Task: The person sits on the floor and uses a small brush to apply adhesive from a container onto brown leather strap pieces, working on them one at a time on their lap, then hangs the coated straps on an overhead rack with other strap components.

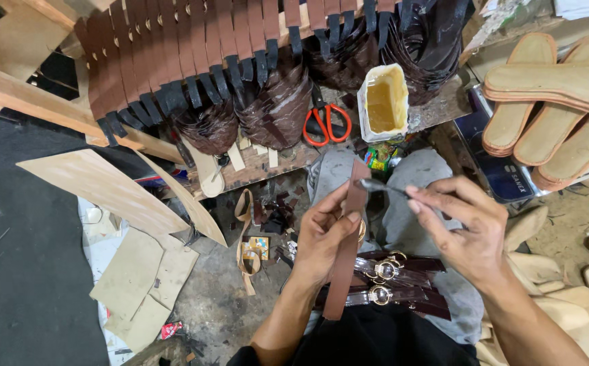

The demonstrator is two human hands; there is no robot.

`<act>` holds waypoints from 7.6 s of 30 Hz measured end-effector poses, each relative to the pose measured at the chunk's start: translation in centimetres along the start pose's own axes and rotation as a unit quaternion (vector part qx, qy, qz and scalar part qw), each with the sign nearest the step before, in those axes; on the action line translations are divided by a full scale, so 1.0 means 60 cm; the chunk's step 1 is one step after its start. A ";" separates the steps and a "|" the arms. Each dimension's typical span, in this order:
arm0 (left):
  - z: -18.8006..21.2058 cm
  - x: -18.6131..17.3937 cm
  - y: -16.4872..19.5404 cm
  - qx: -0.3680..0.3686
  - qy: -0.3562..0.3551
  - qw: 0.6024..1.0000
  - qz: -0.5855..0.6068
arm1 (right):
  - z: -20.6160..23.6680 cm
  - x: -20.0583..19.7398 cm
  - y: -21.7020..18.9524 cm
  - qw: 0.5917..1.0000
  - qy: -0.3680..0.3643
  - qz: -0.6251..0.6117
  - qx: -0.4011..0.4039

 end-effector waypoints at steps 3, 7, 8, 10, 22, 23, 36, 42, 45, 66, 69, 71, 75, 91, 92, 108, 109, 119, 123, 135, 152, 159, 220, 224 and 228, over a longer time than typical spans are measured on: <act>0.004 0.005 0.007 0.000 -0.015 1.000 -0.006 | -0.004 0.004 -0.016 0.998 -0.002 0.032 -0.048; 0.005 0.011 0.019 0.003 -0.049 0.998 0.025 | -0.005 -0.001 -0.021 0.996 0.038 0.059 -0.052; 0.006 0.008 0.020 -0.001 -0.036 0.999 0.008 | -0.006 -0.002 -0.024 0.996 0.043 0.045 -0.066; 0.006 0.002 0.021 -0.009 -0.013 1.000 -0.024 | -0.007 0.000 -0.028 0.995 0.036 0.048 -0.082; 0.009 0.006 0.017 -0.037 -0.077 0.993 0.078 | -0.005 0.003 -0.013 0.997 0.049 0.050 -0.042; 0.011 0.008 0.017 -0.045 -0.073 0.992 0.095 | -0.003 0.001 -0.009 0.996 0.062 0.053 -0.038; 0.010 0.006 0.010 -0.055 -0.073 0.992 0.086 | 0.004 0.016 0.007 0.998 0.040 0.029 -0.039; -0.021 -0.028 0.025 0.109 0.046 0.991 0.065 | 0.023 0.062 0.088 0.954 -0.024 -0.232 0.191; -0.026 -0.043 0.043 0.169 0.064 0.979 0.090 | 0.065 0.115 0.102 0.893 -0.132 -0.351 0.251; -0.006 -0.029 0.036 0.219 0.139 0.965 -0.031 | 0.036 0.045 0.013 0.989 0.033 -0.065 0.129; -0.011 -0.026 0.039 0.245 0.124 0.961 0.026 | 0.041 0.047 -0.001 0.995 0.065 -0.021 0.072; -0.011 -0.023 0.039 0.257 0.112 0.959 0.043 | 0.043 0.051 -0.001 0.995 0.066 -0.032 0.069; -0.007 -0.018 0.031 0.269 0.110 0.955 0.052 | 0.047 0.049 0.000 0.993 0.084 -0.028 0.072; -0.006 -0.042 -0.003 0.253 0.141 0.957 0.037 | 0.042 0.044 -0.023 0.997 0.070 0.025 0.015; -0.005 -0.040 -0.002 0.254 0.141 0.956 0.033 | 0.039 0.051 -0.021 0.997 0.069 0.027 0.013; -0.012 -0.058 -0.004 0.247 0.110 0.954 0.132 | 0.058 0.062 0.036 0.993 0.096 -0.024 0.064; -0.011 -0.057 -0.001 0.245 0.109 0.955 0.124 | 0.059 0.062 0.035 0.993 0.101 -0.047 0.049; -0.004 -0.047 0.006 0.234 0.124 0.962 0.067 | 0.056 0.048 0.005 0.994 0.087 -0.048 0.046; 0.005 -0.032 0.007 0.239 0.141 0.960 -0.042 | 0.054 0.049 0.003 0.998 0.054 -0.003 0.041; 0.014 -0.028 0.083 0.230 0.128 0.954 -0.146 | 0.045 0.063 0.053 0.990 0.061 0.022 0.126; -0.044 -0.159 0.463 0.193 -0.029 0.893 -0.405 | 0.118 0.018 0.147 0.981 0.099 -0.011 0.169; -0.222 -0.199 0.514 0.056 -0.052 0.886 -0.457 | 0.130 -0.004 0.149 0.977 0.112 0.010 0.183; 0.042 -0.011 0.021 0.234 0.005 0.886 -0.400 | -0.173 0.168 0.225 0.916 -0.066 0.395 -0.034; 0.024 -0.058 0.048 0.146 0.079 0.967 -0.195 | -0.120 0.102 0.172 0.925 -0.071 0.372 -0.033; 0.011 -0.077 0.046 0.077 0.127 0.967 -0.209 | -0.088 0.064 0.128 0.956 -0.019 0.292 0.011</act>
Point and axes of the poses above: each hand's wrist, its own z-axis away from the middle knuckle, its own x-axis out of the palm, y = z × x, the point moved 6 cm from there along -z, towards the middle knuckle, and after that the axes turned 1 degree about -x, right-handed, at the moved point
